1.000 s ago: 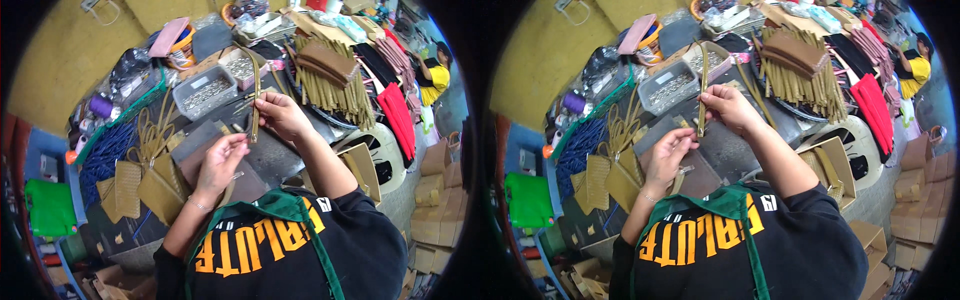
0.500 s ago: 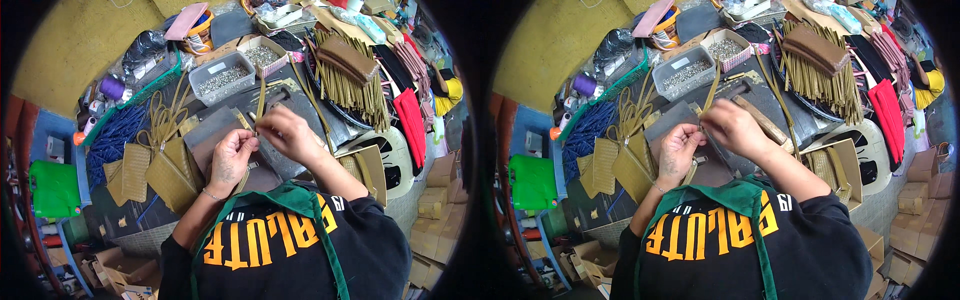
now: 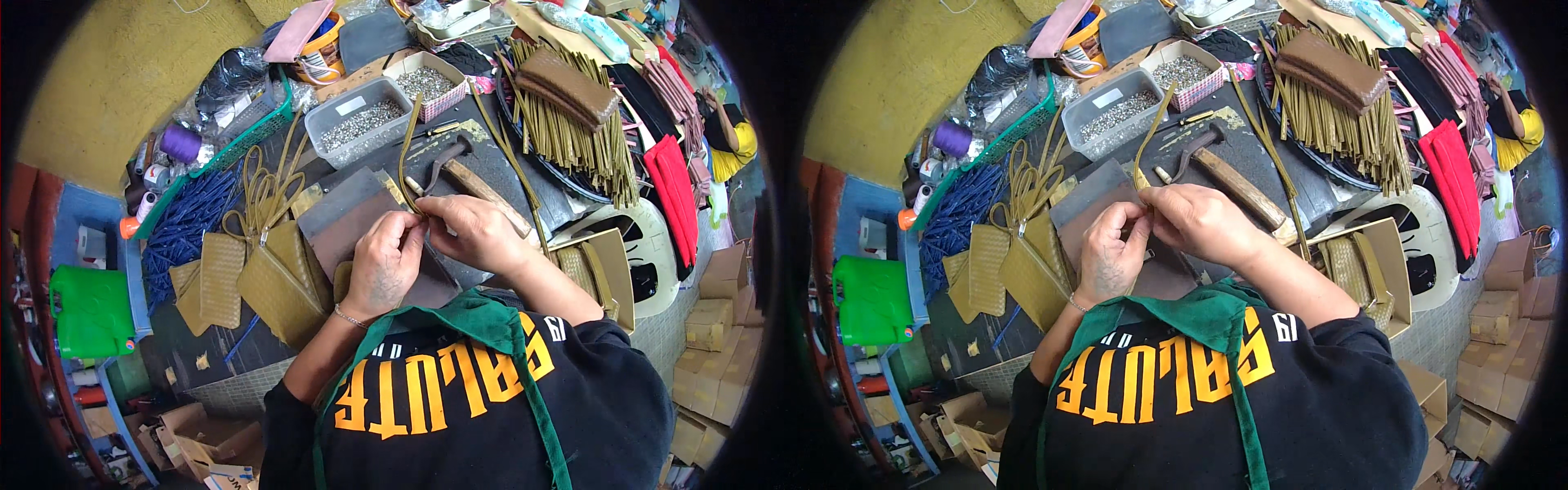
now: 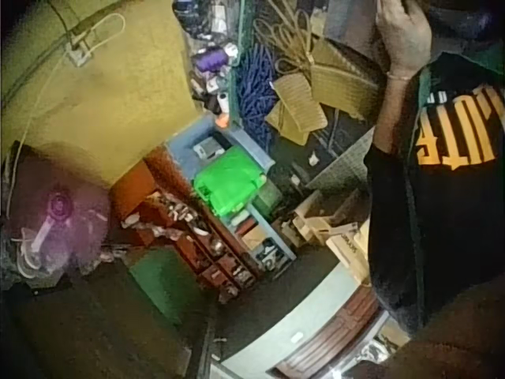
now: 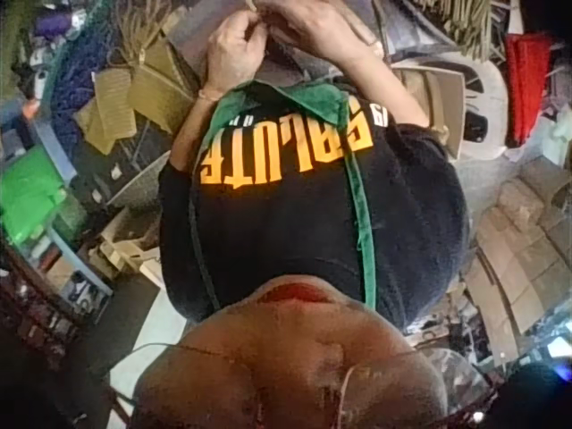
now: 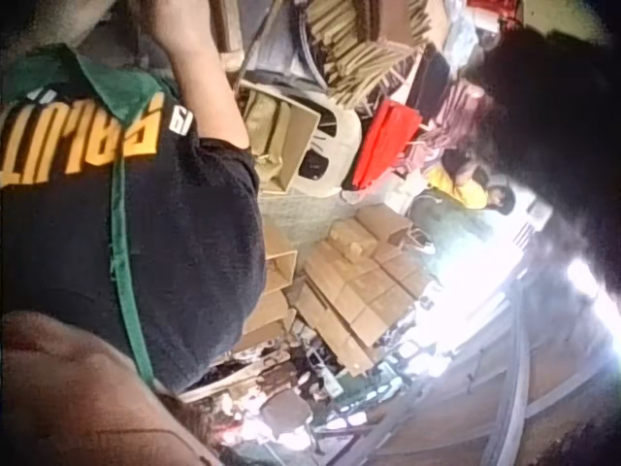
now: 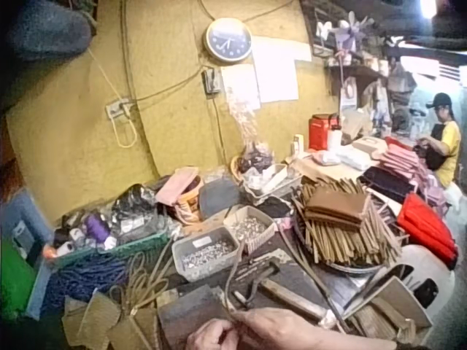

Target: The person attaches hardware and zipper sliders to straps and pouches by hand, threading and folding the straps at the workbench.

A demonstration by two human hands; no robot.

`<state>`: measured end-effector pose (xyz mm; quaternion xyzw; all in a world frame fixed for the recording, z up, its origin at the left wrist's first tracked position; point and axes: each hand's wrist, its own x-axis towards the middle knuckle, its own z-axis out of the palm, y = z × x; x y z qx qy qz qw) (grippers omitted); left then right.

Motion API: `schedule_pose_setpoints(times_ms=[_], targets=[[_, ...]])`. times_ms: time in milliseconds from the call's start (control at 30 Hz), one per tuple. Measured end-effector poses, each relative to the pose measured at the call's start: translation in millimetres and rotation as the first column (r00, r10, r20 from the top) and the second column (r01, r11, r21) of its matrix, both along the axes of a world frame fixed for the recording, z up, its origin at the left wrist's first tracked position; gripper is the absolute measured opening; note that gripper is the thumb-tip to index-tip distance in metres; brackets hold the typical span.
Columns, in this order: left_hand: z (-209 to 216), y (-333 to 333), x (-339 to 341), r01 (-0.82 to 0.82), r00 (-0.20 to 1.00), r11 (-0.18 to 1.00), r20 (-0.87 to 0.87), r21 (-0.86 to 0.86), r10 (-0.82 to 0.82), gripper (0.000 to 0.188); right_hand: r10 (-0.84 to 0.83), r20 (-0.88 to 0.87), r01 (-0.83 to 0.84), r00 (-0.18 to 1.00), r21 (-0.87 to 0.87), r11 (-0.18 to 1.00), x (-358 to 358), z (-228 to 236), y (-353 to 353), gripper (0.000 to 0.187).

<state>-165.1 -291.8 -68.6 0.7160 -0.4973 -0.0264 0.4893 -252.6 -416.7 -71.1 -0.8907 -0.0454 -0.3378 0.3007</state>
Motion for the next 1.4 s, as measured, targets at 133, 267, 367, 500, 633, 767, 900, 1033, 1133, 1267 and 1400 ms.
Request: schedule_pose_setpoints(times_ms=[133, 267, 367, 500, 633, 767, 900, 1033, 1133, 1267, 1400], targets=[[-2.8, 0.8, -2.4, -0.025, 0.993, 1.000, -0.114, 0.018, 0.027, 0.003, -0.037, 0.107, 0.037, 0.994, 0.005, 0.999, 3.7, -10.7, 6.3, 0.030], [-17.3, 5.0, 2.7, -0.045, 0.766, 0.995, -0.643, -0.091, -0.024, 0.004, -0.197, 0.070, 0.161, 0.978, 0.349, 0.923, 1.5, -12.2, 0.4, 0.016], [-18.3, 6.4, 7.2, 0.003, 0.683, 0.989, -0.722, -0.149, -0.111, 0.007, 0.039, 0.019, -0.034, 0.999, 0.901, 0.432, 0.5, -4.1, -2.9, 0.015], [-15.1, 7.4, 7.5, 0.012, 0.562, 0.990, -0.818, -0.138, -0.121, 0.010, 0.241, -0.010, -0.074, 0.970, 0.939, 0.335, -12.4, -7.6, -19.8, 0.017], [-15.3, 8.7, 8.7, 0.019, 0.598, 0.988, -0.790, -0.152, -0.133, 0.012, 0.651, -0.155, -0.455, 0.743, 0.597, 0.661, -25.1, -4.7, -50.2, 0.017], [-12.5, 3.3, 5.6, 0.099, 0.660, 0.982, -0.728, -0.159, -0.184, 0.010, 0.450, -0.393, 0.046, 0.802, 0.792, 0.609, -16.8, -12.6, -32.7, 0.031], [-3.6, 13.0, 0.2, 0.334, 0.632, 0.939, -0.720, -0.079, -0.285, 0.006, 0.331, 0.099, 0.014, 0.938, 0.946, -0.324, 21.5, -8.2, -15.6, 0.030], [-1.9, 21.9, -5.7, 0.536, 0.590, 0.843, -0.733, 0.042, -0.338, 0.006, -0.011, 0.246, -0.242, 0.969, 0.947, -0.213, 38.2, 13.0, -73.3, 0.024], [-7.6, 26.0, -2.0, 0.630, 0.605, 0.772, -0.676, 0.085, -0.420, 0.010, -0.204, 0.237, -0.245, 0.950, 0.969, -0.015, 35.6, 22.5, -114.1, 0.024], [-2.3, 28.2, -0.9, 0.619, 0.776, 0.730, -0.370, 0.290, -0.511, 0.011, -0.196, 0.269, -0.227, 0.943, 0.950, 0.213, 27.0, 18.5, -125.3, 0.025], [-1.9, 20.4, -1.1, 0.665, 0.744, 0.686, -0.348, 0.298, -0.570, 0.012, -0.199, 0.264, -0.213, 0.944, 0.945, 0.248, 21.5, 16.3, -126.4, 0.025]])
